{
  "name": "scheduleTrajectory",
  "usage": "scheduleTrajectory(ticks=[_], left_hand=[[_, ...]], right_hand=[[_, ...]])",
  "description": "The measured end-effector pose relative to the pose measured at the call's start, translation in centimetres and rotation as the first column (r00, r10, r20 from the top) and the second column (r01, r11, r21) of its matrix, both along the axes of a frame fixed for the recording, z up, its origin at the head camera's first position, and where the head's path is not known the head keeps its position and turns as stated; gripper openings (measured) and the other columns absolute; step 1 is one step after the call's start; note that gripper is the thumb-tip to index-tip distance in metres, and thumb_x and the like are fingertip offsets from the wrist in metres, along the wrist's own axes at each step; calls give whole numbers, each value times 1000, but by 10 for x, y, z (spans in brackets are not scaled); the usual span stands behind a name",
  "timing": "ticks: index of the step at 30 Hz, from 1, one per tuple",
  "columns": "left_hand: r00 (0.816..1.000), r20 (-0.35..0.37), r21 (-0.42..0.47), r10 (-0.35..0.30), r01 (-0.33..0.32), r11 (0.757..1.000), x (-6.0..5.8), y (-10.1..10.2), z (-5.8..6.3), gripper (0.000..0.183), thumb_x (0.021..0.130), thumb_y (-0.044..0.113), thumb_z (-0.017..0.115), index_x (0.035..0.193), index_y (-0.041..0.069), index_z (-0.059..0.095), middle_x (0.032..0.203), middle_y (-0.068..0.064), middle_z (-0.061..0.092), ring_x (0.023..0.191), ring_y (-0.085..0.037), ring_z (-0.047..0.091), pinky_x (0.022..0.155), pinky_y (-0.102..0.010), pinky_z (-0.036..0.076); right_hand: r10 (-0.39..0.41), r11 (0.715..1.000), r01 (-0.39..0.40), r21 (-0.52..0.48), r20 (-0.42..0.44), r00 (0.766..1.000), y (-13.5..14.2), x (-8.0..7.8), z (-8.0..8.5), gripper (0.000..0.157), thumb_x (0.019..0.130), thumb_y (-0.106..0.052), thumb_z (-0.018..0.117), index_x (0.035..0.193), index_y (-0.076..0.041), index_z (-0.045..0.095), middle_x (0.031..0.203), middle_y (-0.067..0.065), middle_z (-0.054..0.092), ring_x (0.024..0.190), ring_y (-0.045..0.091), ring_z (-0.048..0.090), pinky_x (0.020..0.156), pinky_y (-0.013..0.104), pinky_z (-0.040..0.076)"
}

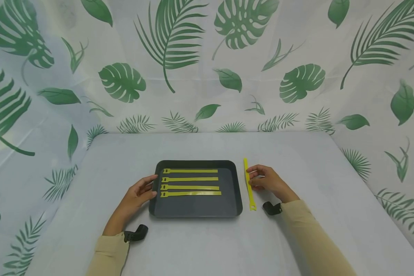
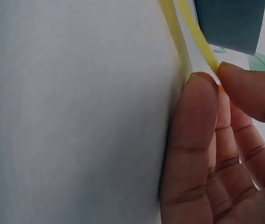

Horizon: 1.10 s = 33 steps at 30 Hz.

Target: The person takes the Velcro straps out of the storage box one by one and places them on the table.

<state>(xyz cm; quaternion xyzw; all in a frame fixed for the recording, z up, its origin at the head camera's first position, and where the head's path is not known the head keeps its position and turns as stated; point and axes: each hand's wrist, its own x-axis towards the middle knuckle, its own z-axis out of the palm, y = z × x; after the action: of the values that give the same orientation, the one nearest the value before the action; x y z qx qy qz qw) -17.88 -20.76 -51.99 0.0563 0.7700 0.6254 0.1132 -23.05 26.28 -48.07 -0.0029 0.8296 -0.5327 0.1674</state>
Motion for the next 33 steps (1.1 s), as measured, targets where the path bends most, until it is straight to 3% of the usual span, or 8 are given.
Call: scheduleTrajectory(ticks=[6,15,20,23,29,33], left_hand=[[1000,-12,12,-7,7,1000,0,-1,1,63,106,11,69,162,1,44,165,-26,46,152,-45,45,108,-25,48],[1000,5,-2,3,-3,1000,1,0,1,64,106,13,70,163,3,44,165,-23,45,153,-43,44,117,-40,45],[1000,7,-4,2,-2,1000,1,0,2,64,106,13,70,163,3,44,165,-24,46,153,-43,44,119,-48,44],[1000,6,2,1,-1,1000,1,1,2,64,105,12,70,163,3,44,165,-24,46,152,-43,44,117,-44,46],[1000,-16,16,-10,10,1000,1,0,1,63,106,10,70,163,1,44,164,-26,46,151,-45,45,108,-25,48],[1000,-26,16,-11,11,1000,1,1,2,63,106,9,70,162,0,44,164,-27,46,151,-45,45,107,-22,48]], right_hand=[[-4,998,5,61,-10,1000,-3,-3,-2,40,93,8,73,132,10,62,100,9,65,82,16,65,71,28,62],[15,986,-6,168,-52,999,-5,-1,2,35,91,8,77,125,10,66,94,8,64,79,16,62,68,27,60],[16,985,-6,174,-56,998,-4,0,2,34,92,8,76,124,10,67,92,7,63,78,16,63,69,28,61],[14,984,-4,176,-54,998,-3,0,2,35,92,6,76,125,10,66,91,7,62,78,16,63,69,29,62],[12,985,-2,175,-56,998,-2,1,5,36,96,3,75,130,10,66,94,8,63,77,17,63,68,29,59],[11,988,1,154,-76,997,-2,2,9,36,99,0,75,133,8,65,98,9,64,79,17,64,68,29,58]])
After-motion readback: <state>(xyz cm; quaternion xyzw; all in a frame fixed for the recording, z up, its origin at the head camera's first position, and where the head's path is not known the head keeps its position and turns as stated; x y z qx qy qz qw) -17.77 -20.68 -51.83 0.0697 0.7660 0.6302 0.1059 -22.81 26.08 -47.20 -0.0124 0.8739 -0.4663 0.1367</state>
